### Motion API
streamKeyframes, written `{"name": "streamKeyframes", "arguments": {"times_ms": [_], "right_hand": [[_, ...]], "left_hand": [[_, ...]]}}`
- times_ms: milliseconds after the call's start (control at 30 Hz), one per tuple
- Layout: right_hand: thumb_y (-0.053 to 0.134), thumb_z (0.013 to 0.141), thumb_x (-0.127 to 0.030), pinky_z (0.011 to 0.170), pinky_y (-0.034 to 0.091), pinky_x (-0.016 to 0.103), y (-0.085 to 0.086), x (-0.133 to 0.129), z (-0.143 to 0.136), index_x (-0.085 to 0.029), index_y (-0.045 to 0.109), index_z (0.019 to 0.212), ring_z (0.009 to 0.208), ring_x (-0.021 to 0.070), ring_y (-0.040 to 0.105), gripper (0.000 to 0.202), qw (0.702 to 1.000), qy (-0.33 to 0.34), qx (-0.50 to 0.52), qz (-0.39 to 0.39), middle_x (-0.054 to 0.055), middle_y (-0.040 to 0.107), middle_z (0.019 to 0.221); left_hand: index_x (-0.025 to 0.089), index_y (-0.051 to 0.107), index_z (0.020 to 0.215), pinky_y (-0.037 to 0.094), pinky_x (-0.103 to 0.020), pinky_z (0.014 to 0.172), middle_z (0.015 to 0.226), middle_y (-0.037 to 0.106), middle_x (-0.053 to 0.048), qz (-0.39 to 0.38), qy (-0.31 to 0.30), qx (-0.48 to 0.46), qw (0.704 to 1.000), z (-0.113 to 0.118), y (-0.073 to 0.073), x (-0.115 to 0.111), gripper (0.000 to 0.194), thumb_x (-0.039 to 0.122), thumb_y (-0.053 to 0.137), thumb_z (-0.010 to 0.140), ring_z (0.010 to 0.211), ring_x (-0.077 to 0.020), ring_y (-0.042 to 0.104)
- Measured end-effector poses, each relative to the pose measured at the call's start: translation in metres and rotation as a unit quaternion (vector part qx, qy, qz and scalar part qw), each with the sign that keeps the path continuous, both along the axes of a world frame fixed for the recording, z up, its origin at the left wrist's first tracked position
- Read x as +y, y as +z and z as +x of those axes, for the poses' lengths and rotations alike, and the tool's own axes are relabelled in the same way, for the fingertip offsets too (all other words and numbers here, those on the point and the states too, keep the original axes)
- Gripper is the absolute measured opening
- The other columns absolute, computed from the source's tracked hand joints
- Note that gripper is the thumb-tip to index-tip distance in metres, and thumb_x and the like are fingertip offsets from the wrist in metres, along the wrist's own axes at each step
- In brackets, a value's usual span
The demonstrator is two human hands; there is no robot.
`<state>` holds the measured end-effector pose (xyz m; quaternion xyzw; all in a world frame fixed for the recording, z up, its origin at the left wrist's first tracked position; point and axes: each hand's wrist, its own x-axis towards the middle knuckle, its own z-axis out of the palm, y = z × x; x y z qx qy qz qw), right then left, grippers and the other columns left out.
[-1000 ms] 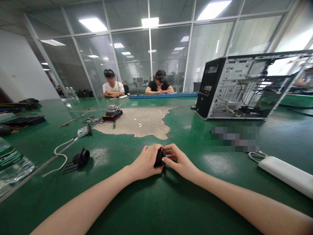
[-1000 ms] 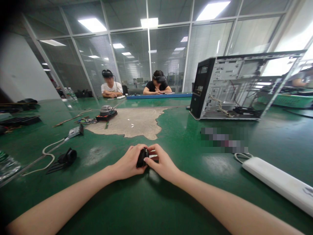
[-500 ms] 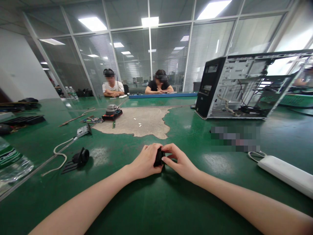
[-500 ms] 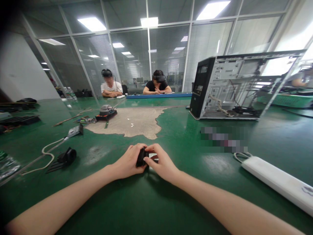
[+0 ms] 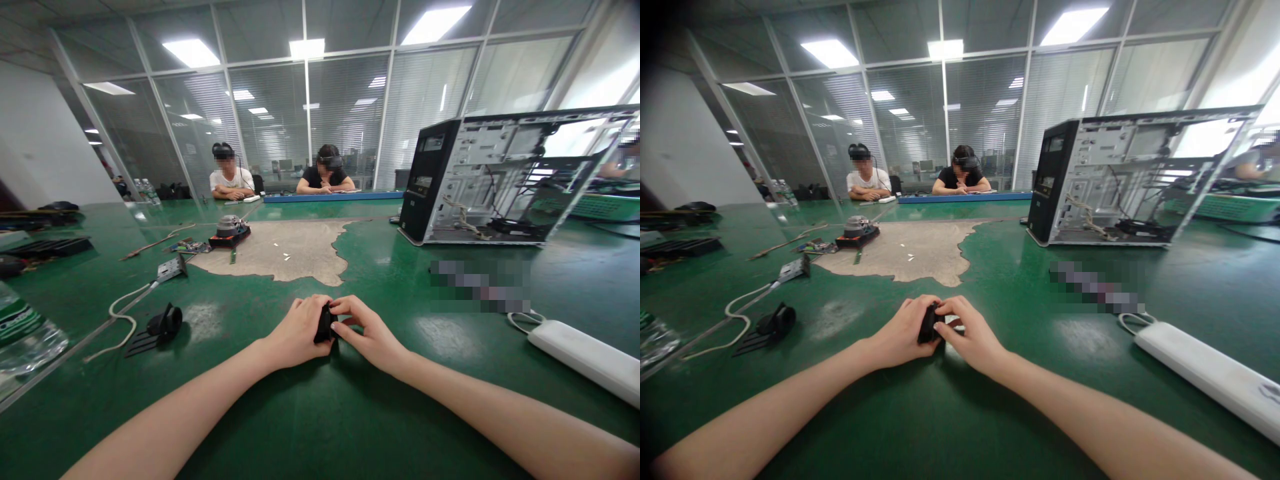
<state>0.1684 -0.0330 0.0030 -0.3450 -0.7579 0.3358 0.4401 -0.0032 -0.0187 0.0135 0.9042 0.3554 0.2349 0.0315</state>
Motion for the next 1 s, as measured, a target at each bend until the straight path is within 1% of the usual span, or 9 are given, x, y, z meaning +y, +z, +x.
{"name": "streamKeyframes", "arguments": {"times_ms": [167,300,367,533,600,733,867,933,1000], "right_hand": [[0.050,0.078,-0.019,0.075,0.049,0.030,-0.0013,0.0012,-0.0013,-0.021,0.043,0.104,0.092,0.0155,0.054,0.027,0.999,0.004,0.002,-0.052,0.005,0.050,0.102],[0.048,0.080,-0.019,0.075,0.049,0.030,-0.0004,0.0012,-0.0010,-0.021,0.041,0.104,0.085,0.0138,0.056,0.025,0.996,0.035,0.005,-0.081,0.003,0.053,0.096],[0.049,0.079,-0.020,0.074,0.049,0.030,0.0004,0.0006,-0.0007,-0.021,0.043,0.100,0.085,0.0138,0.056,0.022,0.997,0.039,0.010,-0.068,0.002,0.052,0.093],[0.050,0.078,-0.020,0.076,0.049,0.029,0.0006,-0.0001,-0.0001,-0.020,0.050,0.089,0.096,0.0158,0.051,0.011,1.000,0.001,0.002,0.007,0.005,0.047,0.102],[0.050,0.078,-0.019,0.076,0.049,0.029,-0.0004,0.0004,-0.0004,-0.020,0.049,0.093,0.096,0.0159,0.051,0.015,1.000,0.000,0.002,-0.002,0.005,0.048,0.101],[0.050,0.078,-0.019,0.076,0.049,0.032,-0.0025,0.0017,-0.0013,-0.020,0.042,0.104,0.092,0.0159,0.054,0.027,0.998,0.004,0.004,-0.055,0.005,0.050,0.101],[0.048,0.080,-0.021,0.074,0.050,0.031,-0.0020,0.0014,-0.0012,-0.020,0.042,0.101,0.086,0.0146,0.056,0.023,0.995,0.034,0.013,-0.088,0.004,0.052,0.096],[0.049,0.079,-0.021,0.073,0.050,0.030,-0.0009,0.0007,-0.0008,-0.021,0.042,0.099,0.085,0.0141,0.057,0.021,0.996,0.039,0.014,-0.082,0.002,0.053,0.093],[0.051,0.078,-0.021,0.073,0.050,0.030,0.0003,0.0001,-0.0002,-0.021,0.045,0.096,0.088,0.0151,0.055,0.019,0.998,0.022,0.010,-0.050,0.003,0.052,0.095]], "left_hand": [[0.019,0.031,0.111,0.035,-0.039,0.082,0.105,0.048,-0.008,-0.006,0.003,0.000,1.000,-0.0007,0.0000,0.0000,0.054,0.023,0.057,0.063,0.096,-0.0242,0.047],[0.019,0.030,0.112,0.035,-0.039,0.082,0.105,0.048,-0.007,-0.007,0.001,-0.002,1.000,-0.0007,-0.0002,0.0004,0.057,0.022,0.058,0.062,0.096,-0.0240,0.047],[0.019,0.030,0.112,0.035,-0.039,0.082,0.106,0.048,-0.007,-0.006,0.001,-0.002,1.000,-0.0004,-0.0002,0.0006,0.057,0.022,0.058,0.062,0.096,-0.0241,0.047],[0.020,0.030,0.111,0.035,-0.039,0.083,0.107,0.048,-0.007,-0.003,0.002,-0.003,1.000,0.0004,-0.0006,0.0006,0.055,0.023,0.056,0.063,0.097,-0.0237,0.047],[0.019,0.030,0.111,0.035,-0.039,0.082,0.106,0.048,-0.007,-0.004,0.003,-0.001,1.000,0.0006,-0.0008,0.0004,0.055,0.023,0.057,0.063,0.096,-0.0237,0.047],[0.019,0.031,0.110,0.035,-0.039,0.081,0.104,0.048,-0.007,-0.008,0.006,-0.001,1.000,0.0003,-0.0003,-0.0002,0.054,0.024,0.057,0.063,0.095,-0.0239,0.047],[0.019,0.031,0.111,0.035,-0.039,0.082,0.104,0.048,-0.007,-0.008,0.003,-0.004,1.000,-0.0005,0.0006,-0.0009,0.054,0.023,0.056,0.063,0.096,-0.0240,0.047],[0.020,0.030,0.111,0.035,-0.039,0.082,0.105,0.048,-0.008,-0.008,0.001,-0.005,1.000,-0.0005,0.0008,-0.0013,0.055,0.023,0.057,0.063,0.097,-0.0243,0.047],[0.020,0.030,0.111,0.035,-0.039,0.082,0.106,0.048,-0.008,-0.007,0.002,-0.006,1.000,-0.0003,0.0006,-0.0014,0.055,0.023,0.056,0.063,0.097,-0.0244,0.047]]}}
